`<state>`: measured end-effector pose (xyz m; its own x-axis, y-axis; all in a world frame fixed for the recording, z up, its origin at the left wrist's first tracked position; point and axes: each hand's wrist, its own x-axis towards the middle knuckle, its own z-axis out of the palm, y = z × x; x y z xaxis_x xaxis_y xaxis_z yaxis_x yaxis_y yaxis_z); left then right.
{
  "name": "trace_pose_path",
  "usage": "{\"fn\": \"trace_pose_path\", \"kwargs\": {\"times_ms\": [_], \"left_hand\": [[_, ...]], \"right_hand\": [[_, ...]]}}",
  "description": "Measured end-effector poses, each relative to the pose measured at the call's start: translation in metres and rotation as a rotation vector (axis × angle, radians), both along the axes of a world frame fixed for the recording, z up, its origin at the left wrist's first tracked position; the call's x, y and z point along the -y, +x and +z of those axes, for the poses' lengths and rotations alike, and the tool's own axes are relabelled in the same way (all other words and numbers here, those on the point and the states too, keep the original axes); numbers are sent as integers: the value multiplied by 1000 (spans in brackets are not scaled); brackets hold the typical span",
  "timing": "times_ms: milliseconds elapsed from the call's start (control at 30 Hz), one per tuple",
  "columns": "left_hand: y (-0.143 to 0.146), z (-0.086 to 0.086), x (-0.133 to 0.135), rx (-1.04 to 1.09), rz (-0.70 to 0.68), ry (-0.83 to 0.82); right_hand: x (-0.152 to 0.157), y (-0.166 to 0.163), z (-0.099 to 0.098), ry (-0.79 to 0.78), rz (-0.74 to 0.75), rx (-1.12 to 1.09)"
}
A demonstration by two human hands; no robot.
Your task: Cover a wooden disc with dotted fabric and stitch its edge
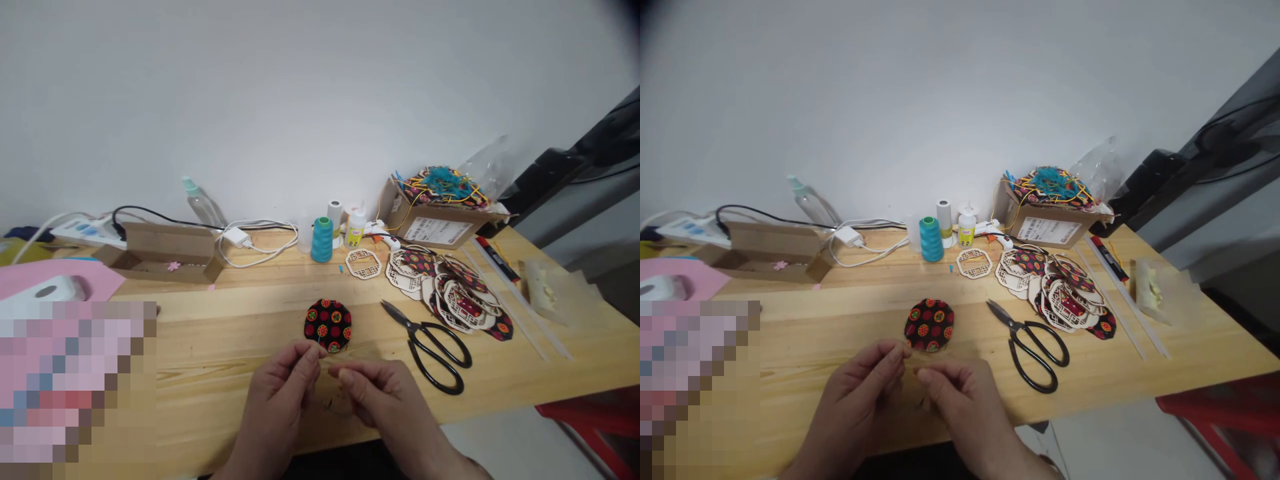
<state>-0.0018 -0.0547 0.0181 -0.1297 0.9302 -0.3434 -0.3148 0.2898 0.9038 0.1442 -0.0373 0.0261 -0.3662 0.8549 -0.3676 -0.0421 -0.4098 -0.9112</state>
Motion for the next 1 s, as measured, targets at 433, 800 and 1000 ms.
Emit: {"fn": "trace_pose_path", "kwargs": {"times_ms": [433,800,1000], "left_hand": [[2,4,6,-269,-85,57],[0,11,0,-409,-8,87],[3,15,-1,-384,9,69]], "right_hand": [[-13,-12,4,-255,-271,-331],[-15,-4,4,1,-279,-107],[-12,-6,8,376,-204,46]]}}
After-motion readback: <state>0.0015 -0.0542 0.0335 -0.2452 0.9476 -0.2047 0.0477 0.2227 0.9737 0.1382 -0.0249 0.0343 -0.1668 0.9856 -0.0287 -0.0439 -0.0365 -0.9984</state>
